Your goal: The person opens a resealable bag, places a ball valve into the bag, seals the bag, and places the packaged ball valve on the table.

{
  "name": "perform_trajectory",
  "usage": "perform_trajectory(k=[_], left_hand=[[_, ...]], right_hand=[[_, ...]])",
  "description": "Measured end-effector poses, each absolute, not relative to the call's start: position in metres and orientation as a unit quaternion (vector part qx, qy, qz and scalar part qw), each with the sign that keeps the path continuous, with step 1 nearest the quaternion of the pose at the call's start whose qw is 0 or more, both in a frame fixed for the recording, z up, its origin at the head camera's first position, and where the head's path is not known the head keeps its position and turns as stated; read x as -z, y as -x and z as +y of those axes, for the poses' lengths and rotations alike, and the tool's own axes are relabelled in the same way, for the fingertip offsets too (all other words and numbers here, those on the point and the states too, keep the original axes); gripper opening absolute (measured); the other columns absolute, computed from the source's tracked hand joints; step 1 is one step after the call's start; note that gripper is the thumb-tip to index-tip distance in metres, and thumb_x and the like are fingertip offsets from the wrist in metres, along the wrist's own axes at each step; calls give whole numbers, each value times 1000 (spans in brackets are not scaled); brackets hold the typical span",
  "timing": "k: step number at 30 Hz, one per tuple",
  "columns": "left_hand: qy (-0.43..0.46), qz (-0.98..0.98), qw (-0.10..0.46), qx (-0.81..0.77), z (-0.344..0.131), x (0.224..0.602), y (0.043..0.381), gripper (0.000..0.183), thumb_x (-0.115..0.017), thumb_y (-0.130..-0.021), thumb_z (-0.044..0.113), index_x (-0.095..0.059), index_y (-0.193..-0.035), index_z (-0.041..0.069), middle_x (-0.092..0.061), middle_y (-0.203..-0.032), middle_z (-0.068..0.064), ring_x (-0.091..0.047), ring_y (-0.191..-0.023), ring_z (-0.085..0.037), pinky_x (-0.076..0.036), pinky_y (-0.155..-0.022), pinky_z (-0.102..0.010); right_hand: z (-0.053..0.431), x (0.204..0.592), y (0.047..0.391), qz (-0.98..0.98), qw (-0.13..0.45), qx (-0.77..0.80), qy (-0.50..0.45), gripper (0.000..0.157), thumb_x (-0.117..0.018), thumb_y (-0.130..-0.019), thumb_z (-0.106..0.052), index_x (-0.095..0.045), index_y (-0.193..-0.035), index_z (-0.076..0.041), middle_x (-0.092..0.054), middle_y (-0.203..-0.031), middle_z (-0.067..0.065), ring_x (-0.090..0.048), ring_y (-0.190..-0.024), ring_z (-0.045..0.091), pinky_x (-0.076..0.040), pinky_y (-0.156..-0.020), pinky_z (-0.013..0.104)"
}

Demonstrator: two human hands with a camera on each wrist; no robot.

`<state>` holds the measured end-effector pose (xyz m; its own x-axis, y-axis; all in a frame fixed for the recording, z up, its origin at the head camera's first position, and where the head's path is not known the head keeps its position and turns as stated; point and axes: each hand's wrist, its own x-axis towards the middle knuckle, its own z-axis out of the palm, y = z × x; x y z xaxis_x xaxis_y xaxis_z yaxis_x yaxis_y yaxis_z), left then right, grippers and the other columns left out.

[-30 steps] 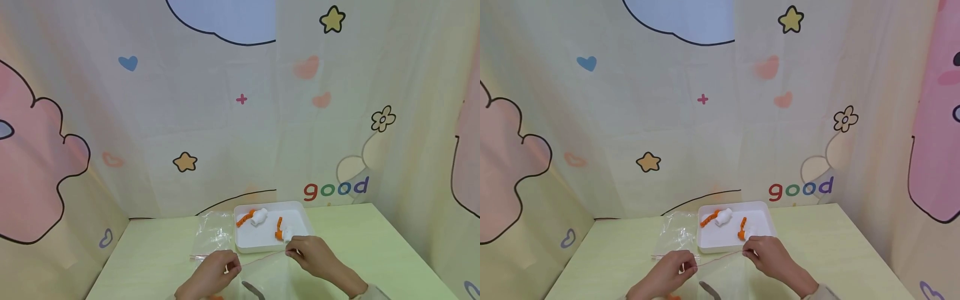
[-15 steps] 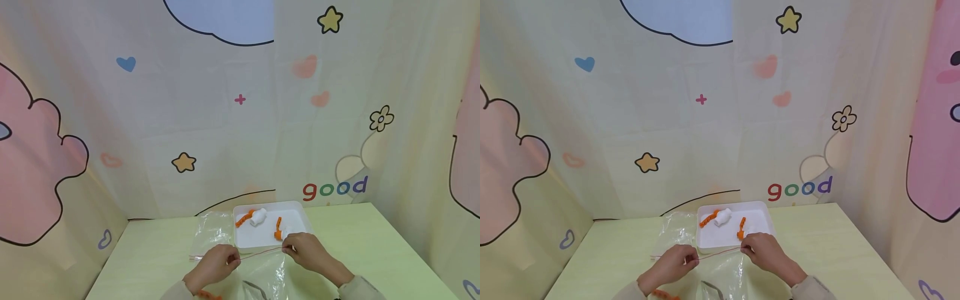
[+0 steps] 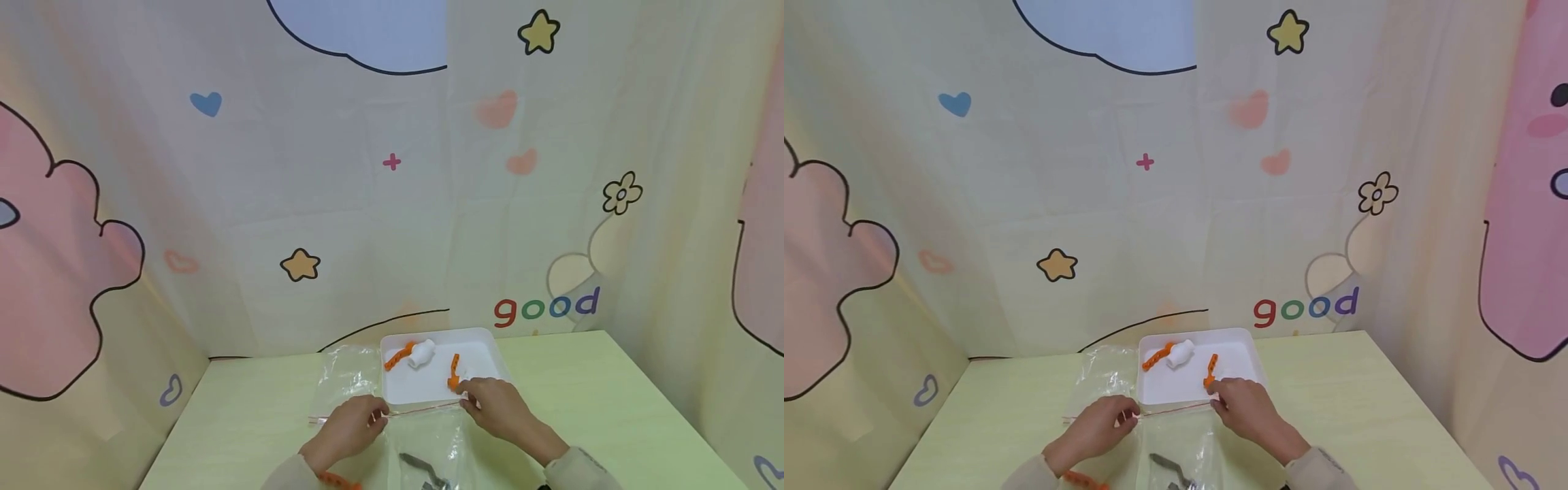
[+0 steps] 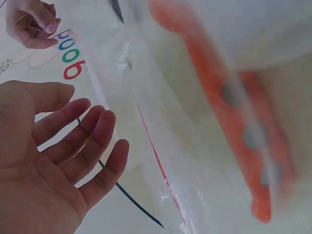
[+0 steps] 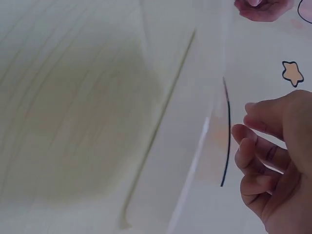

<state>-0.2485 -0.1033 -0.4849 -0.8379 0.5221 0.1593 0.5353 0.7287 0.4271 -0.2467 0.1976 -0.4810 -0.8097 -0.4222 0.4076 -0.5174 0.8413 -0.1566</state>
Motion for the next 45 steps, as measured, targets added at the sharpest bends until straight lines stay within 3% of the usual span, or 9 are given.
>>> perform_trajectory(k=[4, 7, 12, 18, 30, 38, 45], left_hand=[[281, -932, 43, 225, -111, 478, 247, 12, -65, -92, 19, -69, -102, 14, -65, -86, 7, -59, -78, -8, -45, -63, -22], [277, -934, 73, 213, -120, 471, 246, 15, -66, -91, 19, -68, -105, 15, -68, -94, 3, -64, -84, -14, -48, -64, -25], [260, -938, 120, 195, -136, 461, 246, 28, -70, -89, 22, -66, -116, 15, -68, -113, -1, -66, -102, -21, -55, -77, -39], [247, -941, 144, 182, -152, 454, 249, 45, -72, -87, 26, -59, -130, 17, -63, -128, -4, -60, -118, -25, -55, -88, -47], [259, -950, 89, 152, -158, 475, 273, 62, -79, -81, 20, -53, -137, 13, -56, -138, -11, -55, -125, -35, -54, -88, -51], [279, -952, 76, 95, -156, 490, 281, 64, -83, -74, 12, -57, -132, 9, -59, -131, -11, -58, -117, -33, -56, -78, -46], [270, -957, 64, 80, -156, 500, 283, 59, -82, -74, 10, -60, -128, 10, -61, -129, -10, -59, -114, -32, -56, -81, -48]], right_hand=[[199, 475, 239, -936, 222, -128, -243, 19, -76, -83, -19, -71, -101, -20, -62, -75, -14, -46, -58, -1, -37, -52, 19], [201, 470, 232, -929, 244, -131, -245, 26, -76, -83, -21, -70, -108, -21, -65, -85, -10, -53, -63, 1, -42, -53, 20], [203, 461, 218, -922, 272, -126, -246, 43, -78, -82, -29, -65, -123, -22, -67, -113, -4, -66, -94, 12, -56, -72, 31], [203, 452, 200, -912, 283, -128, -270, 56, -76, -83, -37, -58, -134, -24, -58, -137, 1, -60, -117, 21, -53, -89, 44], [197, 446, 172, -919, 226, -122, -298, 64, -63, -91, -52, -41, -148, -34, -45, -152, 1, -51, -131, 27, -48, -99, 51], [196, 443, 164, -929, 183, -126, -296, 64, -59, -91, -57, -41, -148, -34, -38, -157, -2, -45, -137, 23, -45, -103, 52], [197, 445, 162, -929, 176, -142, -294, 63, -59, -92, -56, -41, -148, -34, -37, -157, -3, -45, -136, 23, -44, -103, 55]])
